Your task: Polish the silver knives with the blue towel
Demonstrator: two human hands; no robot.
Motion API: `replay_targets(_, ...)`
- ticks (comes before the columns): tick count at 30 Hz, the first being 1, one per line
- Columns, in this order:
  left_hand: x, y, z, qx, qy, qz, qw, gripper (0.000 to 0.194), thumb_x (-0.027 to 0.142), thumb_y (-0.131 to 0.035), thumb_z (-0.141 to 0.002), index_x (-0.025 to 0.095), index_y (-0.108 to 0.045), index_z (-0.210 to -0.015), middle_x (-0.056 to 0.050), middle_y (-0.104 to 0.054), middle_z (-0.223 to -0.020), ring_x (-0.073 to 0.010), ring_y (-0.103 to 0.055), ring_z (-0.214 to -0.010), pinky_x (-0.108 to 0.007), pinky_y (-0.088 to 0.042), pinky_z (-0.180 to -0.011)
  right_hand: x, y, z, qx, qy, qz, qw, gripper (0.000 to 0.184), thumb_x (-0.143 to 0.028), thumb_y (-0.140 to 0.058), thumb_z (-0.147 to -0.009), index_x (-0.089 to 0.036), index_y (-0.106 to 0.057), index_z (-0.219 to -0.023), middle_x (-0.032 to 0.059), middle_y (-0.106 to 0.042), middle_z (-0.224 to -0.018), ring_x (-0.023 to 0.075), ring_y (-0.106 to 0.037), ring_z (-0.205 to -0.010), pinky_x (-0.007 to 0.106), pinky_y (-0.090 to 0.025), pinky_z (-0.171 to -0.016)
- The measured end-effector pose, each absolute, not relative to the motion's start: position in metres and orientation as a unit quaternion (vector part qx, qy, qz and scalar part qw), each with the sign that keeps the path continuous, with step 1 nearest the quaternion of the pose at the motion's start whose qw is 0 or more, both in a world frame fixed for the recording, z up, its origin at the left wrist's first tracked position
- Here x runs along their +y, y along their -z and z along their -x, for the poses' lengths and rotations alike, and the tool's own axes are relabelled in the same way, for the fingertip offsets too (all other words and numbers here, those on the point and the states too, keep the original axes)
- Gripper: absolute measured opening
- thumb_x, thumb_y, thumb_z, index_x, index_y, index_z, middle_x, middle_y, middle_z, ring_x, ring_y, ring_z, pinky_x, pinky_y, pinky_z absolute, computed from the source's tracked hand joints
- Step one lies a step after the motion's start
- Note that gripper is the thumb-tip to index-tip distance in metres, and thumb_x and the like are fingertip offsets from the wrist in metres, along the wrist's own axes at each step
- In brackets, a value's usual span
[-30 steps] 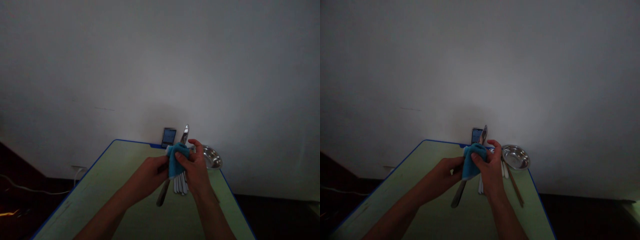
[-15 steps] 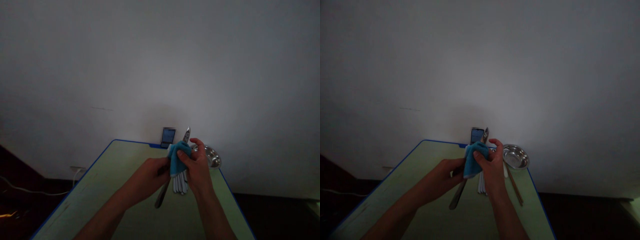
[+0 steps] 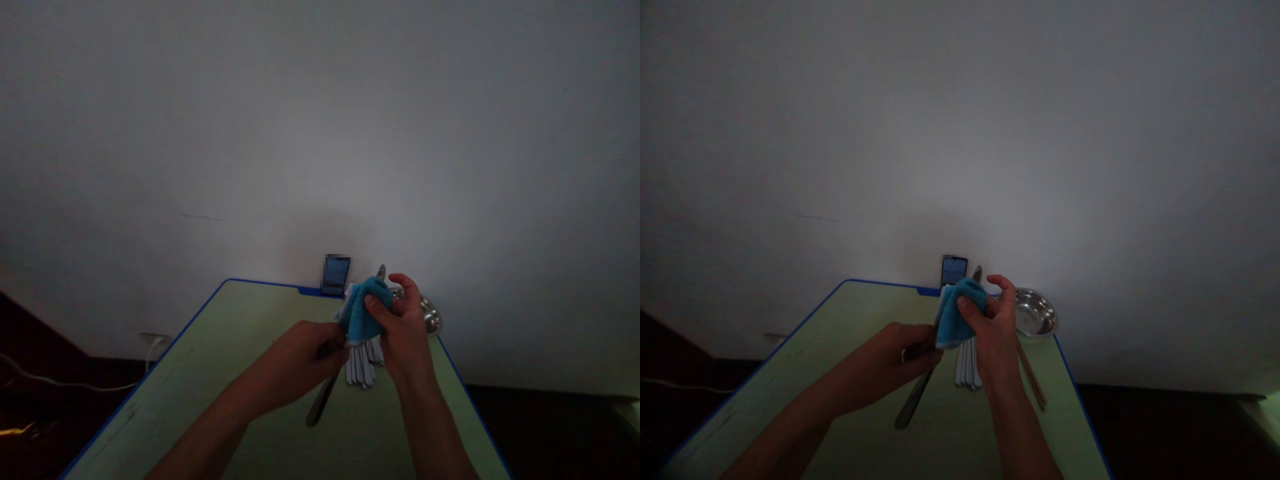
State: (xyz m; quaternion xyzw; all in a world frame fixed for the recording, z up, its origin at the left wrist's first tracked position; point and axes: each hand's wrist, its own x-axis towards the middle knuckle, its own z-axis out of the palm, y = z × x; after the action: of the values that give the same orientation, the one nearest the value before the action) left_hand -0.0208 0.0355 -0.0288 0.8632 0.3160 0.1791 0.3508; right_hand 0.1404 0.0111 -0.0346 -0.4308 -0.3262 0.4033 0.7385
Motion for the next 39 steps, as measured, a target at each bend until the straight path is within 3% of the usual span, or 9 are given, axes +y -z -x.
replay_targets(16,0.034,0.021,0.028,0.303,-0.124,-0.889,0.321,0.018,0.024,-0.048,-0.082,0.016,-0.054,-0.067,0.006,-0.045,-0.055,-0.0074,-0.041,-0.05,-0.02,-0.023,-0.049,0.013,0.032,-0.15,-0.322,-0.355,0.436,0.762,0.055,-0.026,-0.079,-0.062,-0.028,-0.047,-0.107,-0.0066,-0.066,-0.067,0.0106,-0.06,-0.056,0.021,-0.048,-0.052)
replay_targets(26,0.035,0.018,0.036,0.308,-0.099,-0.893,0.312,0.017,0.027,-0.049,-0.083,0.017,-0.06,-0.073,0.004,-0.051,-0.057,-0.0088,-0.045,-0.053,-0.02,-0.026,-0.049,0.013,0.031,-0.155,-0.304,-0.38,0.411,0.771,0.05,-0.025,-0.08,-0.061,-0.026,-0.05,-0.101,-0.0058,-0.065,-0.071,0.0106,-0.059,-0.057,0.022,-0.049,-0.051)
replay_targets(33,0.037,0.018,0.042,0.301,-0.087,-0.892,0.326,0.016,0.028,-0.05,-0.083,0.018,-0.061,-0.077,0.004,-0.055,-0.06,-0.009,-0.048,-0.055,-0.02,-0.029,-0.051,0.015,0.027,-0.162,-0.287,-0.4,0.358,0.793,0.036,-0.024,-0.078,-0.066,-0.024,-0.058,-0.096,-0.0048,-0.065,-0.083,0.0087,-0.061,-0.071,0.021,-0.051,-0.063)
replay_targets(39,0.042,0.02,0.042,0.312,-0.124,-0.86,0.384,0.019,0.032,-0.052,-0.083,0.017,-0.062,-0.078,0.003,-0.056,-0.06,-0.0098,-0.05,-0.056,-0.02,-0.034,-0.054,0.018,0.03,-0.164,-0.285,-0.4,0.34,0.802,0.03,-0.03,-0.074,-0.072,-0.025,-0.061,-0.098,-0.0017,-0.066,-0.093,0.0122,-0.063,-0.08,0.028,-0.053,-0.072)
